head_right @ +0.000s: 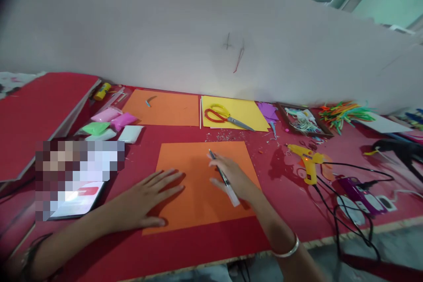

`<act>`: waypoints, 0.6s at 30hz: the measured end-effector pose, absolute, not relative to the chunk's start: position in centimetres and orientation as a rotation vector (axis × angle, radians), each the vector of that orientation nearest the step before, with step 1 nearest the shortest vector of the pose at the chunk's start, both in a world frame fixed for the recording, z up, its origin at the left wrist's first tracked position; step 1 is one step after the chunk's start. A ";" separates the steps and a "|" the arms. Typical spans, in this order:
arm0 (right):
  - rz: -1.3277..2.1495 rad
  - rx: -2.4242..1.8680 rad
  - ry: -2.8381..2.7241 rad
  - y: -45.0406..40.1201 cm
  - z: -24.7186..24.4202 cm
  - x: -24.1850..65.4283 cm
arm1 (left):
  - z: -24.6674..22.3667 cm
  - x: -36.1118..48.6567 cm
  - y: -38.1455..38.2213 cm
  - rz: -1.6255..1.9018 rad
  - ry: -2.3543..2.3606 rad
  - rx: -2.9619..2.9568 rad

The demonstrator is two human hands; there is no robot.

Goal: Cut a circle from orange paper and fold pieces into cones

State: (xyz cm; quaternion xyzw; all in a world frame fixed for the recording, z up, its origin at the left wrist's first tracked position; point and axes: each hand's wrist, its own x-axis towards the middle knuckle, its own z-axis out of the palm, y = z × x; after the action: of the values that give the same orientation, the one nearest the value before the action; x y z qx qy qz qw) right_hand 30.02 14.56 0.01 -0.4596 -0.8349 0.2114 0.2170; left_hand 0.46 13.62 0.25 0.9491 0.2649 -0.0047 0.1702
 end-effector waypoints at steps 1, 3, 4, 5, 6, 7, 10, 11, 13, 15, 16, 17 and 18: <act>0.523 -1.275 -2.398 14.4 -0.3 30.1 | 0.3 0.3 14.1 0.019 0.798 2.726; 0.432 -1.304 -2.496 14.0 -0.6 30.2 | 0.2 -0.1 14.6 0.078 0.880 2.766; 0.407 -1.335 -2.491 13.8 -0.7 30.3 | 0.0 -0.3 14.8 0.093 0.901 2.777; 0.380 -1.375 -2.445 13.5 -0.7 30.3 | -0.1 -0.5 14.8 0.091 0.905 2.782; 0.344 -1.424 -2.372 13.2 -0.7 30.3 | -0.2 -0.6 14.8 0.076 0.895 2.782; 0.299 -1.470 -2.303 12.9 -0.6 30.3 | -0.3 -0.8 14.7 0.056 0.879 2.778; 0.183 -1.465 -2.373 11.7 -0.2 30.6 | -0.6 -0.9 14.6 0.004 0.857 2.756; 0.152 -1.443 -2.467 11.3 -0.2 30.9 | -0.6 -0.9 14.6 -0.001 0.863 2.749; 0.005 -1.518 -2.517 10.8 -0.3 31.5 | -0.7 -0.9 14.6 -0.002 0.881 2.738; -0.264 -1.744 -2.295 10.6 -0.4 32.3 | -0.7 -1.0 14.6 -0.003 0.893 2.728; -0.366 -1.804 -2.178 10.6 -0.5 32.6 | -0.6 -1.0 14.6 -0.002 0.893 2.724; -0.400 -1.793 -2.132 10.6 -0.6 32.8 | -0.6 -1.1 14.6 -0.002 0.891 2.722; -0.361 -1.733 -2.175 10.6 -0.6 32.9 | -0.6 -1.1 14.6 -0.003 0.890 2.722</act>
State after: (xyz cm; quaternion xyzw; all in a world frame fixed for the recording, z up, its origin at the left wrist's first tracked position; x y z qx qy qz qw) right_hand 32.86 10.58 -0.60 -0.6093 -0.7646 -0.1269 0.1678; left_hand -1.15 14.58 -0.59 0.9413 0.3077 -0.0011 0.1387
